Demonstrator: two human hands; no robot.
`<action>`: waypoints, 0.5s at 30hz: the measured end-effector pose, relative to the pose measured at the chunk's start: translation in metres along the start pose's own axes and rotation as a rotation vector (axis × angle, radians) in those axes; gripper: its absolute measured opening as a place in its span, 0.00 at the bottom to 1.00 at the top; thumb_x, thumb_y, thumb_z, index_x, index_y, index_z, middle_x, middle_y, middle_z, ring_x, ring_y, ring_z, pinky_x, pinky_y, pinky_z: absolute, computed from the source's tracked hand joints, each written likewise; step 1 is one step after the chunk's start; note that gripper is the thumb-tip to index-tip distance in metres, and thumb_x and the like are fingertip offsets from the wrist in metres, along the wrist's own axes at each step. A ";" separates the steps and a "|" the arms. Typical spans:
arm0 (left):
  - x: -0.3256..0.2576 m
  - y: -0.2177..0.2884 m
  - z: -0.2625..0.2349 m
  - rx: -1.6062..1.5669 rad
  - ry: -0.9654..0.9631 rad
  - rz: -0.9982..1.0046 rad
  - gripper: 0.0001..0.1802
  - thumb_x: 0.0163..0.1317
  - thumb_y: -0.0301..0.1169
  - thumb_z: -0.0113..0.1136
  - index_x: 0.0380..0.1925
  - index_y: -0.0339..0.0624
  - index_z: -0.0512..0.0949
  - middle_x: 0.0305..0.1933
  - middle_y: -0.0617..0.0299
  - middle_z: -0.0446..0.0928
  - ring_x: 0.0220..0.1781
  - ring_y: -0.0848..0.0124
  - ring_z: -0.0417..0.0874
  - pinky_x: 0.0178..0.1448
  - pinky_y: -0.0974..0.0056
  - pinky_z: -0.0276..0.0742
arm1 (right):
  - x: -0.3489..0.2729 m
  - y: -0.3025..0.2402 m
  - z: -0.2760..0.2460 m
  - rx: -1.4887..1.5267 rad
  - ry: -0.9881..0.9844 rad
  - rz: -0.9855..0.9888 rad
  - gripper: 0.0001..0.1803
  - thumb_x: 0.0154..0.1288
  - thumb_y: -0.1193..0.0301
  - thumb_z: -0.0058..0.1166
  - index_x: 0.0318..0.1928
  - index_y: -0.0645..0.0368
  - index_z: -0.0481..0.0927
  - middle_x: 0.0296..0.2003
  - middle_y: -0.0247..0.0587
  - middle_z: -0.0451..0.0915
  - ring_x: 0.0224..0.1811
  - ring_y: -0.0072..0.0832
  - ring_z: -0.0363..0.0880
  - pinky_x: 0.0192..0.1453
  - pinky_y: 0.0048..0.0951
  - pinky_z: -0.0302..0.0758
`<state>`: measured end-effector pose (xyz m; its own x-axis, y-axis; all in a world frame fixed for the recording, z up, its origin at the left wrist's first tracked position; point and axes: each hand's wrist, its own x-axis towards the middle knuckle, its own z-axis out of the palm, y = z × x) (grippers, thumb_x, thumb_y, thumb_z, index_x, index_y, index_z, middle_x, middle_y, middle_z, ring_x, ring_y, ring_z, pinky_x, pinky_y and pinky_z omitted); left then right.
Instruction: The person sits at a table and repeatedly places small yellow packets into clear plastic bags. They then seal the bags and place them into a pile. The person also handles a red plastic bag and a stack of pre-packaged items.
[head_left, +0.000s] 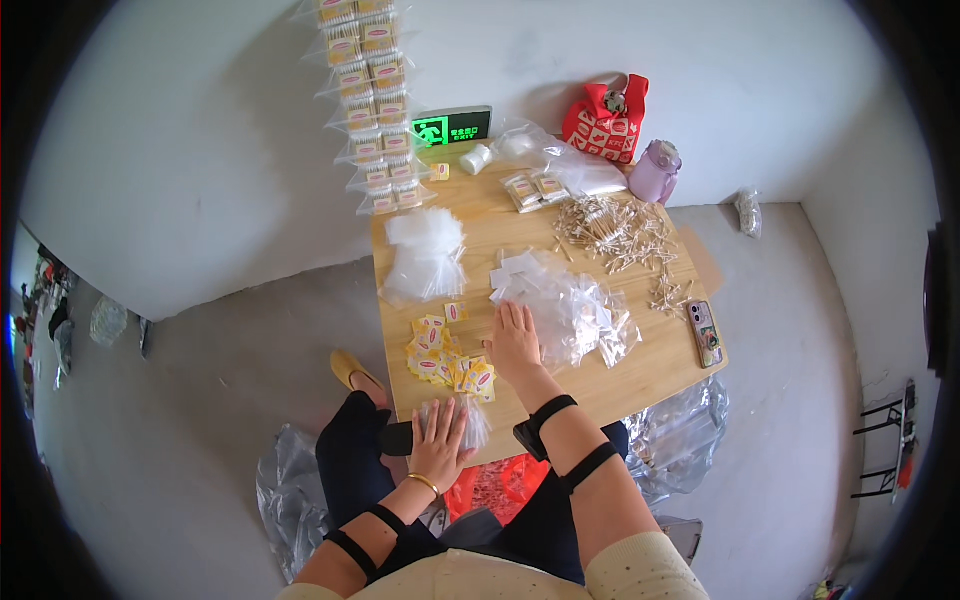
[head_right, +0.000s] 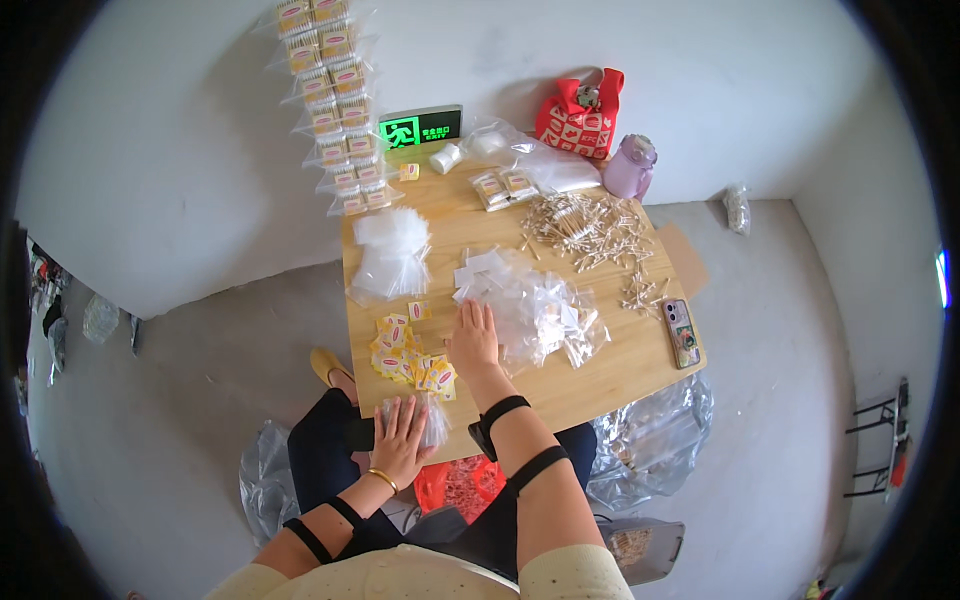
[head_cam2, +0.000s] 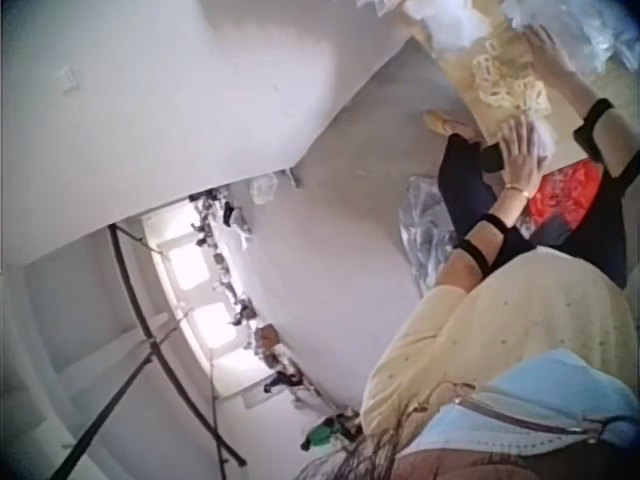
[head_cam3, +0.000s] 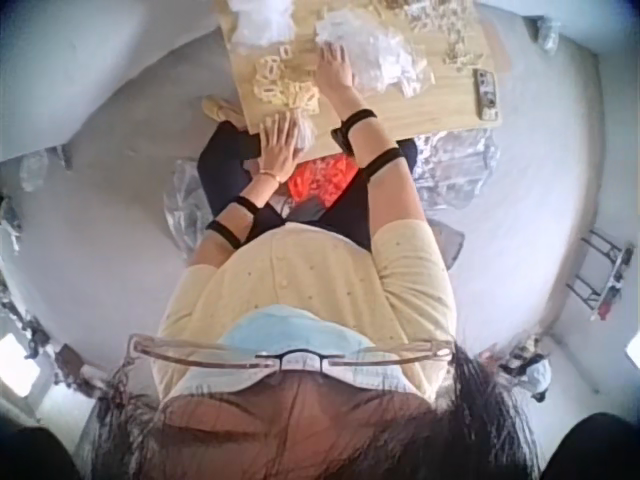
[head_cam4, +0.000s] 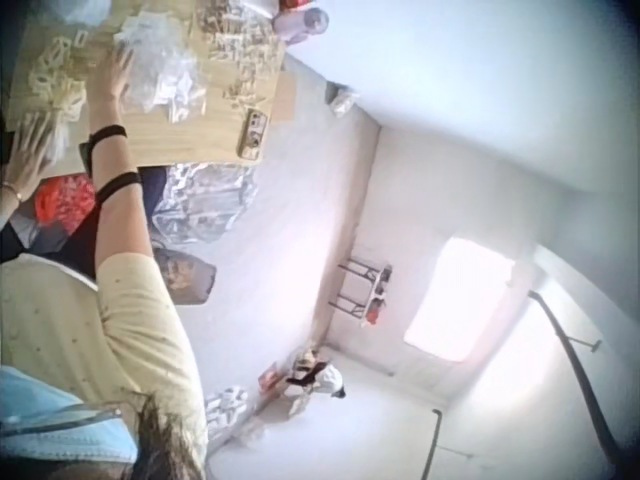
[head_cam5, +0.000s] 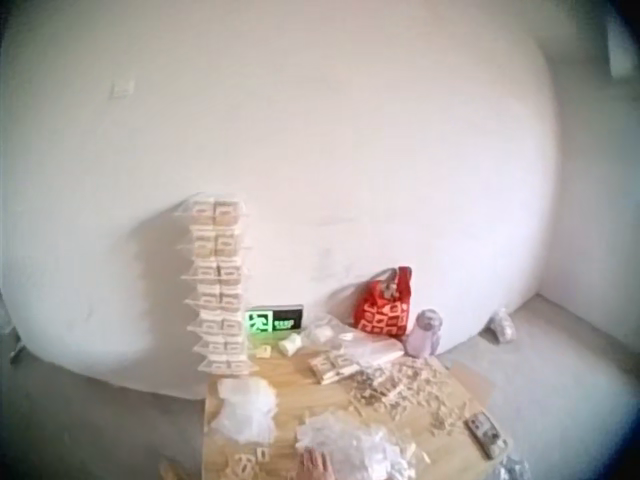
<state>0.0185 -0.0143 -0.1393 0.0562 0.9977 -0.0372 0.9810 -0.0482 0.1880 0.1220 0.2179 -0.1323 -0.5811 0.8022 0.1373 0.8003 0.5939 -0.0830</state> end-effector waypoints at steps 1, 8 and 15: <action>0.000 0.000 -0.003 -0.043 -0.007 0.004 0.41 0.64 0.55 0.47 0.70 0.43 0.54 0.76 0.51 0.46 0.77 0.47 0.43 0.74 0.34 0.34 | -0.003 0.001 -0.004 0.013 0.005 -0.017 0.31 0.60 0.61 0.54 0.60 0.67 0.66 0.65 0.47 0.62 0.71 0.38 0.53 0.75 0.43 0.48; -0.003 -0.012 -0.041 -0.383 0.159 0.000 0.40 0.61 0.50 0.55 0.67 0.39 0.57 0.72 0.46 0.54 0.75 0.48 0.49 0.75 0.40 0.36 | -0.034 0.010 -0.072 0.595 0.149 0.042 0.25 0.64 0.68 0.52 0.59 0.66 0.72 0.58 0.40 0.72 0.65 0.33 0.65 0.70 0.39 0.57; 0.049 0.002 -0.073 -1.140 0.485 -0.198 0.35 0.57 0.37 0.66 0.61 0.37 0.63 0.61 0.50 0.69 0.62 0.59 0.69 0.65 0.55 0.63 | -0.087 0.000 -0.103 1.996 -0.167 0.358 0.18 0.71 0.67 0.48 0.56 0.63 0.77 0.56 0.36 0.76 0.59 0.23 0.70 0.62 0.28 0.63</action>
<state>0.0092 0.0375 -0.0695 -0.3851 0.9094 0.1573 0.2324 -0.0693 0.9701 0.1880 0.1415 -0.0423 -0.5649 0.8024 -0.1924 -0.3182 -0.4270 -0.8464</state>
